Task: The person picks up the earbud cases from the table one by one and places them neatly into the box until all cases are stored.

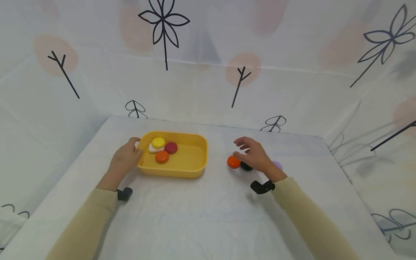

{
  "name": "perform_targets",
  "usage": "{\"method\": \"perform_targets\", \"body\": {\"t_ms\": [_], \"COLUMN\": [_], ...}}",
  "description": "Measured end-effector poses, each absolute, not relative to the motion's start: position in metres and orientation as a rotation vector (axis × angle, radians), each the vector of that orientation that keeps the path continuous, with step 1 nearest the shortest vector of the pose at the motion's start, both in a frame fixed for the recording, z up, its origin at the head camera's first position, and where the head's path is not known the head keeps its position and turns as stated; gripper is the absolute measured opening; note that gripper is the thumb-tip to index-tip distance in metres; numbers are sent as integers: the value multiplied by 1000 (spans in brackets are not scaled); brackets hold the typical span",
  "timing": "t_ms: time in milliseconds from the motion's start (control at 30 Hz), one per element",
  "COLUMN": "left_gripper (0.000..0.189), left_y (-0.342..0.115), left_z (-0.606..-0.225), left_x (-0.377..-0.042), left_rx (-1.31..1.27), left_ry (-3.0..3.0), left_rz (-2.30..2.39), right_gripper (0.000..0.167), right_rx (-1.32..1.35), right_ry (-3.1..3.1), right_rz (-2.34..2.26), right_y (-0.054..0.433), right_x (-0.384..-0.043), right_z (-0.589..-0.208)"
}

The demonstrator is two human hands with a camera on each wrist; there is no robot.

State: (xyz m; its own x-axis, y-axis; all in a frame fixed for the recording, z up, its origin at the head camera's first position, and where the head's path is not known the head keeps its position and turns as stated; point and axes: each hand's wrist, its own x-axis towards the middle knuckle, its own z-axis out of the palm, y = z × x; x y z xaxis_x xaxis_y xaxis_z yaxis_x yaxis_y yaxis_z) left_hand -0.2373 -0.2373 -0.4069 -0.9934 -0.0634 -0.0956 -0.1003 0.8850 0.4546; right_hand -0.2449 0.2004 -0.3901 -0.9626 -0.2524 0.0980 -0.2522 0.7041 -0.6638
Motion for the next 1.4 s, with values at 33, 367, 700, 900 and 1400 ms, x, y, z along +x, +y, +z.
{"method": "perform_targets", "body": {"t_ms": [33,367,700,900,1400], "left_gripper": [56,56,57,56,55], "left_y": [-237,-237,-238,-237,-238], "left_z": [-407,-407,-406,-407,-405], "left_x": [-237,-237,-238,-238,-238], "left_rx": [-128,-133,-120,-129,-126], "left_ry": [2976,2978,2974,2968,2949], "left_rz": [724,722,724,723,733], "right_gripper": [42,44,42,42,40], "right_rx": [-436,-485,-560,-575,-664], "right_ry": [2901,2901,2872,2842,2810], "right_rz": [-1130,-1110,-1204,-1222,-1300], "right_y": [199,185,168,156,129], "right_x": [-245,-249,-248,-247,-248], "right_z": [-390,-389,-384,-381,-373]}}
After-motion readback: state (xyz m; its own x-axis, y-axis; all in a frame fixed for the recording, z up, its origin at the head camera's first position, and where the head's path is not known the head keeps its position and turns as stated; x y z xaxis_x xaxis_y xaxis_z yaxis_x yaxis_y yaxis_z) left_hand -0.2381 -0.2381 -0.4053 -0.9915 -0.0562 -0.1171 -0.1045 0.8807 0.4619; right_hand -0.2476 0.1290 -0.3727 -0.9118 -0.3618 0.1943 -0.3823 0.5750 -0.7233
